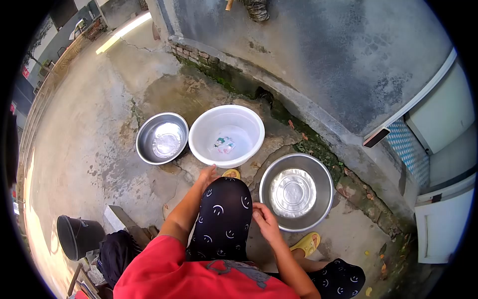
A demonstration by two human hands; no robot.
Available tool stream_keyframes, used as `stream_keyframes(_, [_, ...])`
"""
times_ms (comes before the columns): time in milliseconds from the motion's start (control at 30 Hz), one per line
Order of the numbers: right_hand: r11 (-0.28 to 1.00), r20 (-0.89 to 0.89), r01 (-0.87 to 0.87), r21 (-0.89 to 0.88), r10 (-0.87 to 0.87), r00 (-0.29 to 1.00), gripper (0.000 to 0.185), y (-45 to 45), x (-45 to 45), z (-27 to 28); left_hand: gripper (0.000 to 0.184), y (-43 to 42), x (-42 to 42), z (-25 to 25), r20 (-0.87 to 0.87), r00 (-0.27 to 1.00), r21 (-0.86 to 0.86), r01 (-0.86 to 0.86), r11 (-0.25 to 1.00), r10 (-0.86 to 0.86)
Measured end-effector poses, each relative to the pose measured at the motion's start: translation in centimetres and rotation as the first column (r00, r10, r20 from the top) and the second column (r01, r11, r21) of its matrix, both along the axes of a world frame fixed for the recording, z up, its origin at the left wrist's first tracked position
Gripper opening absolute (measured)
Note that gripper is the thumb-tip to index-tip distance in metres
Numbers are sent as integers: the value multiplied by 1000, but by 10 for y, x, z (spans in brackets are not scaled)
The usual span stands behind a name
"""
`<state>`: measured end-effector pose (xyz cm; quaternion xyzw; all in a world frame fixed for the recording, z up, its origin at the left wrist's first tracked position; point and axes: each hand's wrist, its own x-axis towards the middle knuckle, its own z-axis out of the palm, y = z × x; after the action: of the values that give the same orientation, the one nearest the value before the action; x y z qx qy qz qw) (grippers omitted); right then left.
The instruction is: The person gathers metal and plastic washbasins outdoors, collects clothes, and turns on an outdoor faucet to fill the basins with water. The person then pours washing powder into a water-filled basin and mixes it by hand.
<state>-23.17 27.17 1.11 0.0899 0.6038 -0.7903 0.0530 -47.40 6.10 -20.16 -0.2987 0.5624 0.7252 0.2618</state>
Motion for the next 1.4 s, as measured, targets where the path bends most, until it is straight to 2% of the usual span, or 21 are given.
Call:
stream_keyframes(33, [1000,28,9,-22,-9,1000,32,-2,5,1,51,9,-2,2,74,986,80,-156,985,150])
stream_keyframes(100, [1000,47,2,-6,-1,999,32,4,6,-4,36,21,-14,-3,-53,962,228,-251,941,269])
stream_keyframes(167, [1000,55,-8,-1,8,998,32,11,6,-8,33,29,-34,1,-68,940,255,-307,917,334])
stream_keyframes(300, [996,76,12,-86,-6,997,33,12,7,-15,22,-12,-72,-17,-145,943,45,-297,954,300])
stream_keyframes(433, [996,-11,7,-87,-8,1000,33,11,2,-13,33,-51,-86,-19,-179,952,-88,-267,960,249])
stream_keyframes(467, [996,-2,16,-91,-16,1000,33,9,2,-7,31,-53,-86,-19,-237,920,-101,-342,934,312])
stream_keyframes(500, [996,-17,31,-88,-33,999,32,8,0,1,39,-56,-88,-22,-251,908,-125,-373,919,334])
stream_keyframes(533, [995,-37,49,-82,-52,998,31,7,-3,6,43,-50,-83,-2,-263,913,-223,-372,901,312])
stream_keyframes(600, [997,-136,66,-37,-70,988,30,9,-2,10,46,-40,-64,33,-272,925,-315,-346,884,265])
stream_keyframes(633, [998,-239,68,5,-65,969,30,10,-2,11,46,-39,-50,45,-307,940,-286,-243,927,152])
stream_keyframes(700, [993,-290,96,64,-73,954,31,7,-4,11,43,-40,-18,62,-383,922,-247,-42,968,-58])
stream_keyframes(833, [988,-44,154,-30,-155,987,30,-2,-19,-15,37,-35,68,129,-395,878,-223,194,955,-270])
stream_keyframes(900, [969,202,240,-56,-224,953,27,-9,-27,-27,36,-26,106,171,-312,929,-12,206,978,-199])
stream_keyframes(933, [962,197,263,-69,-245,949,27,-15,-30,-45,36,-27,119,173,-318,921,-25,230,973,-225])
stream_keyframes(1000, [963,217,197,-181,-157,963,22,-27,-33,-80,30,-32,140,175,-151,972,-79,170,982,-180])
stream_keyframes(1133, [939,197,296,-176,-261,945,21,-27,-34,-87,17,-20,147,205,-271,943,-28,192,981,-193])
stream_keyframes(1200, [935,228,354,36,-352,908,20,-28,-36,-94,17,-21,142,204,-320,918,-50,232,971,-236])
stream_keyframes(1233, [932,221,361,26,-357,908,20,-26,-33,-85,17,-25,139,203,-362,895,-64,254,965,-260])
stream_keyframes(1300, [833,316,430,-350,-327,891,18,-22,-26,-63,19,-42,114,172,-376,884,-45,280,959,-276])
stream_keyframes(1367, [767,346,461,-445,-328,879,20,-22,-21,-22,20,-44,92,164,-327,923,46,231,972,-204])
stream_keyframes(1400, [746,328,455,-486,-327,886,20,-24,-22,-12,20,-39,91,183,-283,938,7,212,977,-202])
